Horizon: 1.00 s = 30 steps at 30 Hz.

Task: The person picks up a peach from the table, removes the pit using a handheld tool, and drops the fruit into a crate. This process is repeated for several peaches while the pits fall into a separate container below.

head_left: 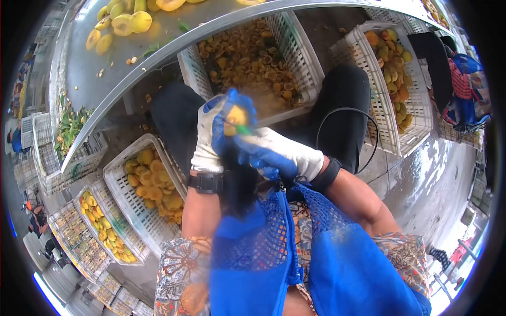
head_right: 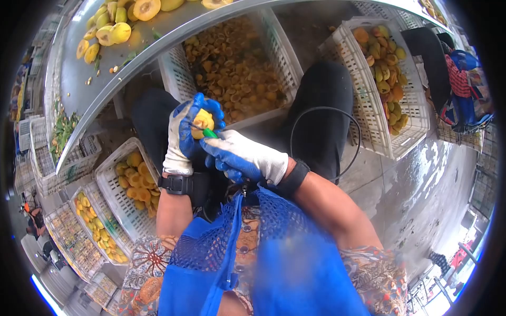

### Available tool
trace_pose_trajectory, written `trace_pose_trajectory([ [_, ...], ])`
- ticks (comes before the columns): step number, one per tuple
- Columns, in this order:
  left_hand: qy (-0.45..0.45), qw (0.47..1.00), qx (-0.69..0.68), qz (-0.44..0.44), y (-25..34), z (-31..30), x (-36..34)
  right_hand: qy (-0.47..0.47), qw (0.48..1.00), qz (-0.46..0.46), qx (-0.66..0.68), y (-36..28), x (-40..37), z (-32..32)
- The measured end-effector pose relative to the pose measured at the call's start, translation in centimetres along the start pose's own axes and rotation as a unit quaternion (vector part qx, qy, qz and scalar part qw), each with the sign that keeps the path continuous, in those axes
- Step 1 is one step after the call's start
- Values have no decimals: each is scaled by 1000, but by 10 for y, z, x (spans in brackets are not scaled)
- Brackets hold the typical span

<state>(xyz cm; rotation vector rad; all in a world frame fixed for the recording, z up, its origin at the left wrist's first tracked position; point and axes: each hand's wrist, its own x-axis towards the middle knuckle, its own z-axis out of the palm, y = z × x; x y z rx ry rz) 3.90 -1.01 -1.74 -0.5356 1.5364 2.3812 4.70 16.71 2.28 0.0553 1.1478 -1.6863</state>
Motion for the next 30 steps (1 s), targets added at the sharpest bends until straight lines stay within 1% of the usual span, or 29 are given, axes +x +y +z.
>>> trace_pose_trajectory([
  [1, 0, 1000, 10, 1, -2, -6, 2, -59, 992, 61, 89, 1, 3, 0],
  [2, -12, 1000, 14, 0, -6, -3, 5, -105, 972, 118, 176, 2, 2, -3],
  [3, 1, 990, -113, -83, 4, 9, -1, -140, 941, 164, 262, 2, 0, -9],
  [4, 13, 996, -83, -40, 6, 16, -5, -211, 899, 175, 342, 8, 3, -10],
  [5, -24, 996, -90, -14, 6, 15, -2, -280, 847, 177, 416, 16, 6, -8],
  [6, -41, 996, -81, 17, 10, 22, -5, -227, 873, 155, 403, 12, 0, -4],
  [7, -9, 995, -97, 9, 7, 21, -5, -181, 893, 135, 390, 9, -3, 4],
  [8, 17, 998, -52, 14, 6, 19, -5, -228, 860, 143, 434, 19, 5, 3],
  [9, 29, 999, -43, -1, 8, 19, -5, -279, 820, 152, 476, 28, 12, 3],
  [10, 19, 997, -65, -24, 8, 18, -5, -294, 794, 158, 508, 29, 11, 4],
  [11, 9, 995, -87, -45, 9, 22, -4, -259, 834, 133, 469, 27, 7, 4],
  [12, 0, 999, -35, -40, 12, 29, -6, -214, 885, 114, 397, 21, 2, 1],
  [13, -5, 999, 18, -35, 15, 35, -10, -169, 926, 96, 325, 16, -2, 1],
  [14, -7, 997, 61, -40, 12, 34, -9, -208, 911, 110, 339, 22, 3, -6],
  [17, -9, 998, 59, -16, 12, 37, -10, -283, 852, 101, 429, 30, 3, -9],
  [18, 1, 999, 17, -37, 11, 37, -8, -284, 828, 108, 470, 33, 5, -6],
  [21, 34, 993, -78, -79, 19, 42, -5, -334, 790, 89, 507, 32, 12, -2],
  [22, 14, 997, -61, -53, 16, 40, 0, -351, 776, 84, 517, 33, 17, -2],
  [25, 37, 995, -68, -70, 22, 51, 4, -317, 803, 75, 499, 20, 6, -4],
  [26, -6, 996, -53, -72, 23, 51, 5, -335, 784, 81, 516, 21, 11, -6],
  [29, -62, 990, -120, 44, 13, 54, 16, -349, 753, 66, 554, 21, 12, -9],
  [30, -54, 986, -155, 12, 10, 48, 25, -361, 736, 58, 570, 22, 16, -11],
])
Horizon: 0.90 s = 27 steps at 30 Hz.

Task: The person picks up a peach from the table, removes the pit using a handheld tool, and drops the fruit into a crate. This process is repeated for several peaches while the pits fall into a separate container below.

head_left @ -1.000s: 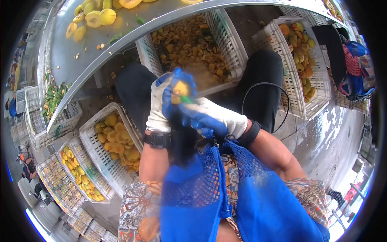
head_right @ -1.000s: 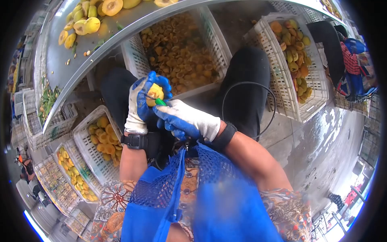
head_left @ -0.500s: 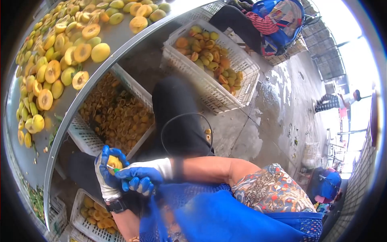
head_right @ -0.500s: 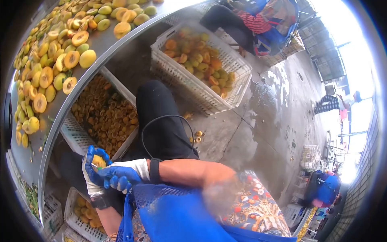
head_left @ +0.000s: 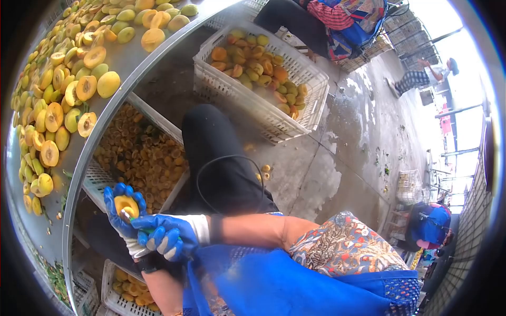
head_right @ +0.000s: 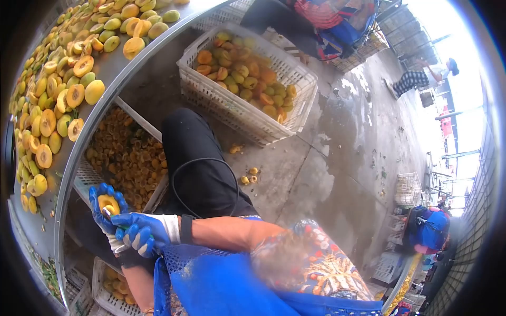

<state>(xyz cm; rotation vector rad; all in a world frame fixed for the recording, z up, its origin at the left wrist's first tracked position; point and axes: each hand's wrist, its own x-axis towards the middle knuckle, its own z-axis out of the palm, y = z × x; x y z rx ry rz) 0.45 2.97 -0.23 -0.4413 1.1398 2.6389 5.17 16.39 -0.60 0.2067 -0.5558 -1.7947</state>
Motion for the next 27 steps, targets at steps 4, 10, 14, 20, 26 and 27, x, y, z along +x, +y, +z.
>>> trace_pose_trajectory([
  [4, 47, 994, -10, 99, -15, -57, 40, -6, 998, -23, -55, -15, -1, 5],
  [10, 27, 998, -40, 38, 15, -46, 24, 151, 917, -144, -341, -21, -7, 56],
  [14, 116, 953, 82, 266, 45, -35, -17, 361, 221, -258, -869, -45, -7, 17],
  [20, 321, 815, 355, 326, 130, -95, -122, 415, 178, -26, -892, -43, -28, 10],
  [26, 465, 392, 786, 108, 158, -141, -184, 376, 209, -107, -896, -51, -25, 0],
  [27, 466, 500, 707, 183, 159, -101, -164, 401, 257, -95, -874, -48, -22, 14],
])
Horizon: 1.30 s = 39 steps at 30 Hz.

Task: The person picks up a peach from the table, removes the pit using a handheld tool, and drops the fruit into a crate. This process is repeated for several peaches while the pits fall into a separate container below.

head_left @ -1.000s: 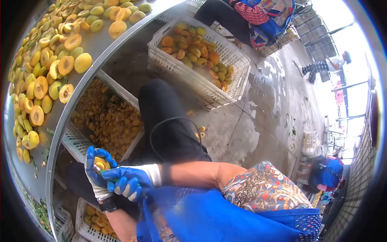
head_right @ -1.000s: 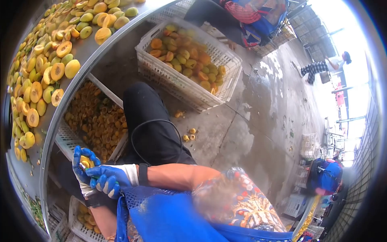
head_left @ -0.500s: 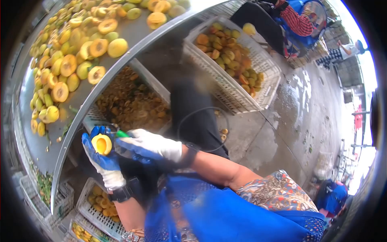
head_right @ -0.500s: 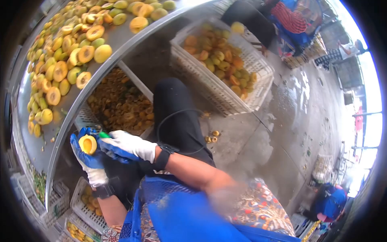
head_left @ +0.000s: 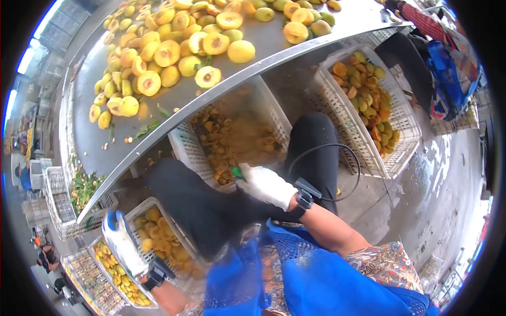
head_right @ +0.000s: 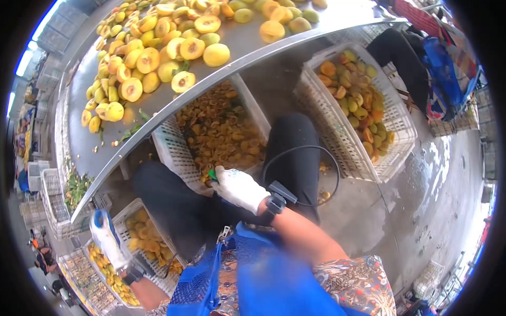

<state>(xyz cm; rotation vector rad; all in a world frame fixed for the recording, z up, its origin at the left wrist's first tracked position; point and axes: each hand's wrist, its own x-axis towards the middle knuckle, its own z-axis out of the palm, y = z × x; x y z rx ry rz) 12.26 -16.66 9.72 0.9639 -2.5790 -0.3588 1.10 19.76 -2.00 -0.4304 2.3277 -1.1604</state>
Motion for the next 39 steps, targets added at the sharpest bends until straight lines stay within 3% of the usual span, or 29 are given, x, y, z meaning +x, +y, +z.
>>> trace_pose_trajectory([
  [1, -39, 973, -220, -51, 35, 5, 10, -21, 998, 39, 39, -18, -3, -17],
  [2, -35, 917, -394, -42, 61, 26, 21, -42, 993, 79, 77, -28, -4, -28],
  [4, -144, 881, -447, 51, 141, 50, 38, -7, 987, 80, 139, -24, -2, -29],
  [5, -180, 891, -410, 72, 193, 59, 40, 8, 986, 78, 149, -23, -2, -31],
  [7, -182, 963, -80, 181, 276, 68, 49, 13, 977, 99, 189, -27, -5, -39],
  [8, -160, 952, -22, 262, 293, 96, 63, 30, 982, 78, 172, -22, -4, -35],
  [10, -211, 926, 5, 312, 321, 134, 77, 68, 988, 37, 134, -10, -5, -25],
  [12, -185, 902, 18, 389, 324, 162, 79, 42, 980, 75, 181, -24, -10, -38],
  [15, -222, 886, 65, 401, 325, 171, 89, 29, 974, 94, 202, -29, -11, -43],
  [18, -201, 916, -75, 339, 302, 144, 90, 78, 975, 82, 192, -20, -8, -34],
  [19, -237, 933, -199, 183, 296, 131, 87, 104, 973, 78, 189, -17, -7, -31],
  [20, -282, 890, -346, 96, 285, 116, 88, 84, 968, 99, 216, -20, -8, -35],
  [22, -365, 708, -604, 14, 240, 94, 90, 27, 954, 140, 265, -32, -10, -50],
  [24, -386, 544, -744, -32, 212, 86, 64, 119, 971, 63, 197, -28, -5, -38],
  [26, -372, 362, -838, -172, 180, 101, 38, 100, 951, 85, 280, -45, -4, -42],
  [27, -373, 338, -847, -172, 170, 107, 24, 87, 945, 103, 297, -57, -6, -43],
  [28, -375, 313, -855, -173, 164, 112, 9, 110, 960, 35, 256, -55, -4, -35],
  [30, -384, 256, -865, -194, 162, 116, -12, 53, 958, 72, 274, -84, -14, -39],
  [32, -387, 289, -848, -218, 162, 115, -26, 52, 981, -13, 185, -92, -15, -30],
  [33, -383, 343, -838, -184, 160, 119, -31, 58, 987, -57, 141, -96, -16, -25],
  [36, -362, 433, -807, -176, 164, 114, -43, 71, 989, -97, 82, -99, -13, -13],
  [39, -359, 468, -793, -150, 161, 109, -50, 52, 993, -94, 55, -98, -13, -8],
])
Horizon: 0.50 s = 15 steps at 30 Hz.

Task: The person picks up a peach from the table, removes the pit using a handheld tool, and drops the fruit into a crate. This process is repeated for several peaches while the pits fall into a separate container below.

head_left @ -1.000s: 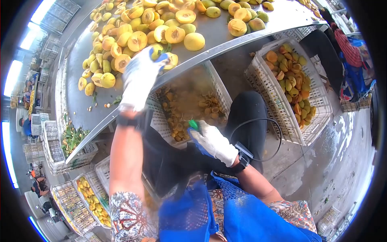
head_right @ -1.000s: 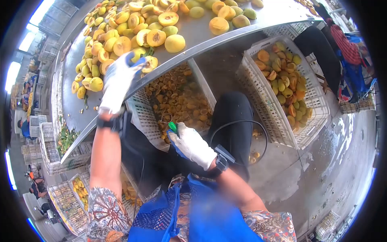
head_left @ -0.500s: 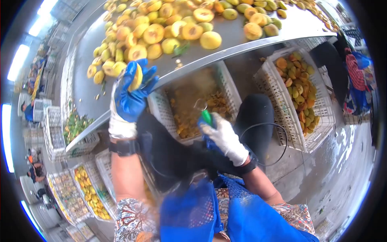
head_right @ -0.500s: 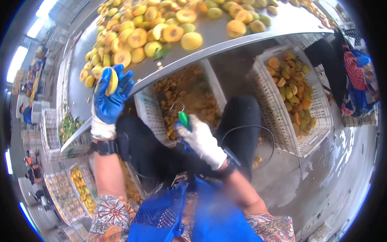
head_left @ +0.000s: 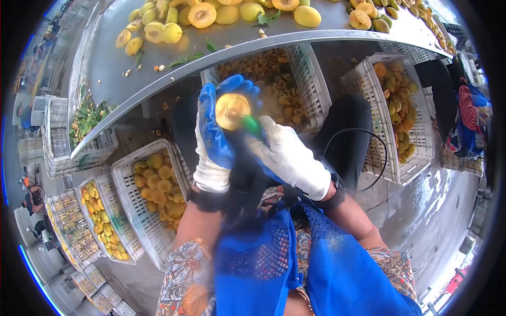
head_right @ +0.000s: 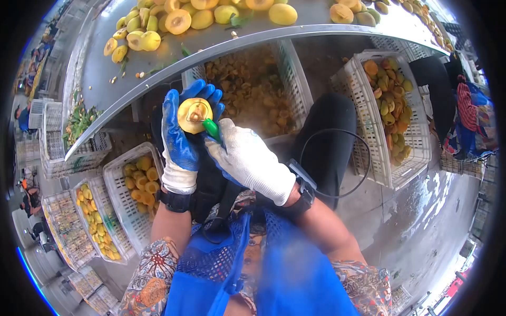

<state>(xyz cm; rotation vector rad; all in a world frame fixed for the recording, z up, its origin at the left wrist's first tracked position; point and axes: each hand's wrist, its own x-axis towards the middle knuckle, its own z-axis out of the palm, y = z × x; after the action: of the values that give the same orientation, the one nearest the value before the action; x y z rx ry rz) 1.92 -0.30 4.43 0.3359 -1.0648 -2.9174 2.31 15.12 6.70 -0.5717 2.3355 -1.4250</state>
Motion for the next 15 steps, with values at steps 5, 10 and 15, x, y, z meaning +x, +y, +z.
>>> trace_pose_trajectory([
  [5, 23, 999, 19, 14, -3, -2, -8, -27, 999, 13, -17, 1, -7, 11],
  [10, 87, 989, 113, -20, -8, -14, -12, -53, 998, 19, -10, 13, -20, 27],
  [15, 79, 983, 147, -71, -12, -23, -13, -148, 961, 133, 191, 15, -21, 25],
])
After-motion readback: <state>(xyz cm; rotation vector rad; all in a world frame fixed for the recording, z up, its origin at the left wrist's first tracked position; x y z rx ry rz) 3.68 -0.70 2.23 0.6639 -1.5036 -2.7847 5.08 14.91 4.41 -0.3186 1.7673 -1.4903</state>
